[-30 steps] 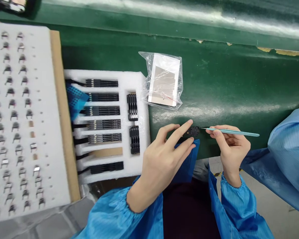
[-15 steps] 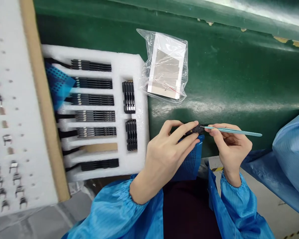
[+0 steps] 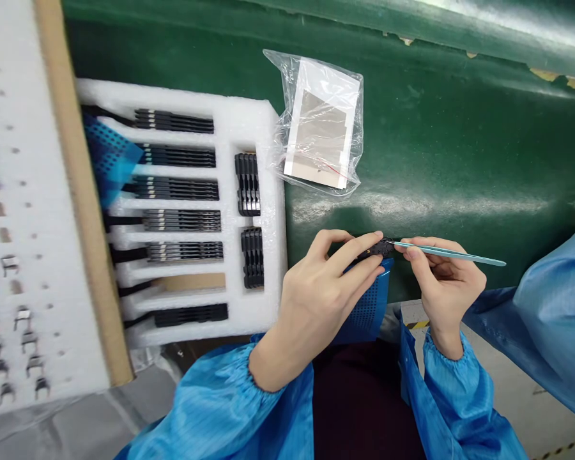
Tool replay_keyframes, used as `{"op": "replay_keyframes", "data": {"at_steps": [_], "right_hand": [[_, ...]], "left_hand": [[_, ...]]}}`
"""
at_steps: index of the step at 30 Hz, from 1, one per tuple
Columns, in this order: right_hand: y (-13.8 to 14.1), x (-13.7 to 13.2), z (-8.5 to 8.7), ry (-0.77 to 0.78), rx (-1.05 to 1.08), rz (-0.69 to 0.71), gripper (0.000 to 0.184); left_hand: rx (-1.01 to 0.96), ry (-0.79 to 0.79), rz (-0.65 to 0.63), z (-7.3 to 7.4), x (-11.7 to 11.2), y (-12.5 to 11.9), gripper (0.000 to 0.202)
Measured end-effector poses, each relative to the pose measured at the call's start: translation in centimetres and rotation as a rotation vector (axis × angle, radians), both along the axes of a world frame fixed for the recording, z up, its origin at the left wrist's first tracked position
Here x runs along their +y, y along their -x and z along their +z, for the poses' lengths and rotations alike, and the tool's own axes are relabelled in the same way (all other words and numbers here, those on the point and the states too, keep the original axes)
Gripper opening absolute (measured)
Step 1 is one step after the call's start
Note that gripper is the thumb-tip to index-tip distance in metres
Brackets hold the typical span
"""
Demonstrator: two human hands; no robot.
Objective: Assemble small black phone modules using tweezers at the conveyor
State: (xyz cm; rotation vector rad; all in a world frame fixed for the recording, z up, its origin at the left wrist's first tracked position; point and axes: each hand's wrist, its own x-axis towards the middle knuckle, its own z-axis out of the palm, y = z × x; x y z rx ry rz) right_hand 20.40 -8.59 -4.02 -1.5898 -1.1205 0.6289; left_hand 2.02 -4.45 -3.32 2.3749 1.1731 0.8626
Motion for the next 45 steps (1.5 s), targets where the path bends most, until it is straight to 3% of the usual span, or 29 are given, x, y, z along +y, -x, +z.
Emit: {"op": "replay_keyframes", "data": {"at_steps": [14,24,32,36,40,45], "right_hand": [[-0.2,-0.3,-0.2,-0.026,-0.046,0.014,0.010],[-0.2,-0.8,-1.0,-0.148,-0.174,0.073,0.022],[-0.5,0.8,1.2,-0.304,-0.057,-0.015,0.006],[-1.3,2.2,2.4,-0.071,-0.278,0.181,0.020],[-1.7,3.2,3.0,0.229,-0.350,0.472,0.010],[-2.0,3.7,2.8,0.438,-0.156,0.480,0.012]], "left_hand": [[0.014,-0.020,0.007,0.0,0.0,0.0,0.007],[0.007,-0.019,0.005,0.0,0.0,-0.1,0.007],[0.000,-0.021,-0.007,0.4,-0.2,0.1,0.006],[0.040,-0.001,0.031,1.1,-0.6,0.8,0.005],[0.073,0.000,0.088,0.9,-1.0,1.3,0.006],[0.049,-0.007,0.109,0.5,-0.9,1.1,0.006]]}}
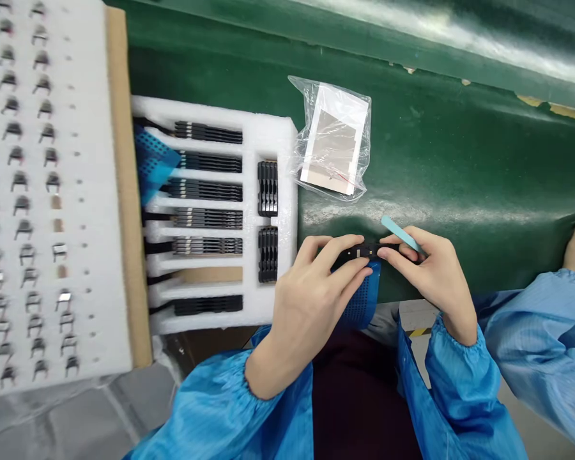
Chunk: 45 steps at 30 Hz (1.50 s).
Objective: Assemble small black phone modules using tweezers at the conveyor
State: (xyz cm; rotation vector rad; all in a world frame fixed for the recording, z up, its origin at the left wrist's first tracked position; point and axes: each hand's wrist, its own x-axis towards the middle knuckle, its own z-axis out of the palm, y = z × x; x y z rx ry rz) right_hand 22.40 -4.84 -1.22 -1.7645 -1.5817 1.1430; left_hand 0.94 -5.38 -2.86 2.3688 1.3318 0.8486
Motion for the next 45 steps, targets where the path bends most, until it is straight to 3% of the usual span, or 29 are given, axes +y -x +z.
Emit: {"op": "replay_keyframes", "data": {"at_steps": [6,10,16,19,22,27,36,45], "right_hand": [[-0.6,0.5,-0.5,-0.005,0.072,-0.176,0.017],[-1.0,1.4,-0.5,-0.071,-0.039,-0.321,0.022],[-0.8,1.3,-0.1,-0.177,-0.200,-0.310,0.033],[-0.7,-0.4,0.3,-0.217,0.031,-0.329,0.040],[-0.2,-2.3,1.3,-0.181,0.315,-0.292,0.032],[1.6,-3.9,2.4,-0.126,0.538,-0.267,0.032],[2.9,-2.9,0.7,-0.257,0.655,-0.459,0.030],[3.2,-3.7,-0.9,-0.288,0.465,-0.326,0.015]], "left_hand": [[0.006,0.011,0.015,-0.2,0.0,-0.3,0.006],[-0.017,0.022,0.018,-0.3,-0.1,-0.3,0.007],[-0.146,0.064,-0.012,0.6,-0.2,0.4,0.004],[-0.242,0.122,-0.073,1.0,0.0,1.0,0.003],[-0.282,0.158,-0.109,1.0,0.2,1.3,0.005],[-0.280,0.165,-0.126,0.7,0.5,1.7,0.010],[-0.248,0.185,-0.208,0.3,0.5,1.8,0.008],[-0.295,0.239,-0.210,0.8,0.6,1.9,0.007]]}}
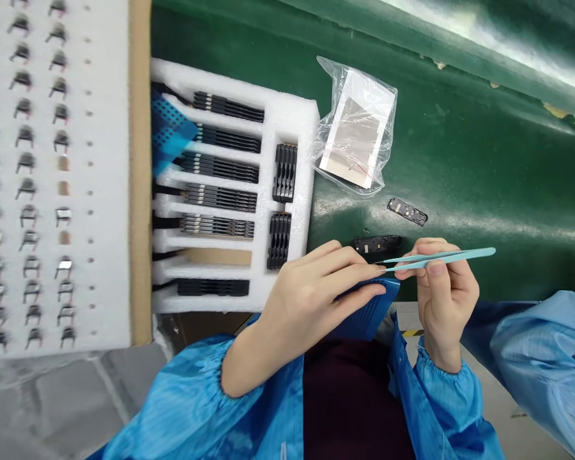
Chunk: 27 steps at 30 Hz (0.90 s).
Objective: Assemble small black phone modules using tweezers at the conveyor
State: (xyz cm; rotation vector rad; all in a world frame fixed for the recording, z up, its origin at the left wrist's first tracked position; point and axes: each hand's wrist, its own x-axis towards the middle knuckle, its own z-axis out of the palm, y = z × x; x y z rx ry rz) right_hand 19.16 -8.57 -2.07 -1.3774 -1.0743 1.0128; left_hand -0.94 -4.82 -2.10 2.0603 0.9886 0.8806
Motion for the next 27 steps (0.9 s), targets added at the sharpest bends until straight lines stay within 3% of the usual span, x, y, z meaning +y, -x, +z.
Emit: {"op": "replay_keyframes", "data": {"at_steps": [7,12,20,27], "right_hand": [[-0.2,-0.3,0.1,-0.193,-0.125,-0.001,0.015],[-1.3,-0.2,0.0,-0.296,-0.183,0.096,0.021],[-2.7,-0.3,1.2,-0.154,-0.211,0.242,0.033],[-2.1,-0.2,1.0,-0.137,-0.219,0.275,0.025]], "left_hand": [[-0.109,0.113,0.154,0.4,-0.1,-0.4,0.010],[-0.121,0.106,0.120,0.6,-0.1,-0.2,0.009],[-0.080,0.052,0.082,0.5,0.1,-0.1,0.005],[-0.039,0.019,0.040,0.2,0.0,0.1,0.005]]}}
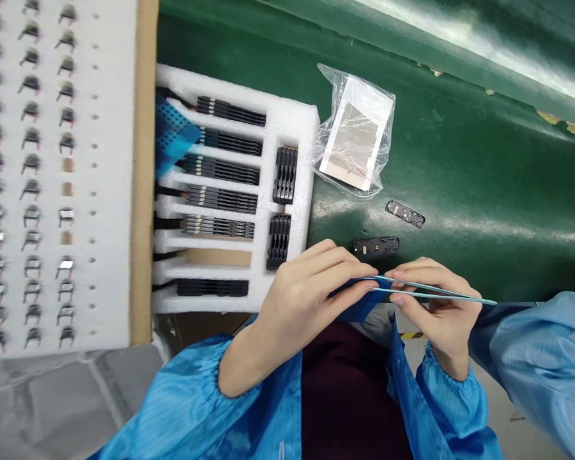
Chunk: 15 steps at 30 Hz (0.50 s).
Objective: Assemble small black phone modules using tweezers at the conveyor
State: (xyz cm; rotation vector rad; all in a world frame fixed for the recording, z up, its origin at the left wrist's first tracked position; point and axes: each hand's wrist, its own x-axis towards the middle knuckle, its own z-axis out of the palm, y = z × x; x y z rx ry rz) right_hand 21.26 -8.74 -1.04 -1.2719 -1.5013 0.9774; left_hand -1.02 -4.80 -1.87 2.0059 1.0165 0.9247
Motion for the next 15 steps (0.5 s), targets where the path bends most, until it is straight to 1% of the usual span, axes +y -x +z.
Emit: {"op": "replay_keyframes", "data": {"at_steps": [2,4,7,9,12,15], "right_hand": [[-0.13,-0.15,-0.11,-0.016,0.027,-0.037,0.022],[-0.33,-0.30,-0.16,-0.041,0.044,-0.071,0.026],[-0.59,-0.41,-0.20,-0.111,0.012,-0.049,0.035],[-0.68,-0.40,-0.23,-0.154,-0.013,-0.039,0.035],[-0.76,-0.35,-0.28,-0.160,-0.020,-0.044,0.033],[-0.83,-0.35,-0.27,-0.171,-0.003,-0.007,0.035]], "left_hand": [[-0.013,0.020,0.005,0.07,0.03,0.05,0.004],[-0.033,0.050,0.007,0.17,0.10,0.09,0.004],[-0.048,0.064,-0.007,0.29,0.26,0.17,0.006],[-0.034,0.057,-0.020,0.34,0.37,0.27,0.006],[-0.009,0.057,-0.048,0.41,0.50,0.44,0.007],[-0.025,0.070,-0.057,0.47,0.51,0.56,0.006]]}}
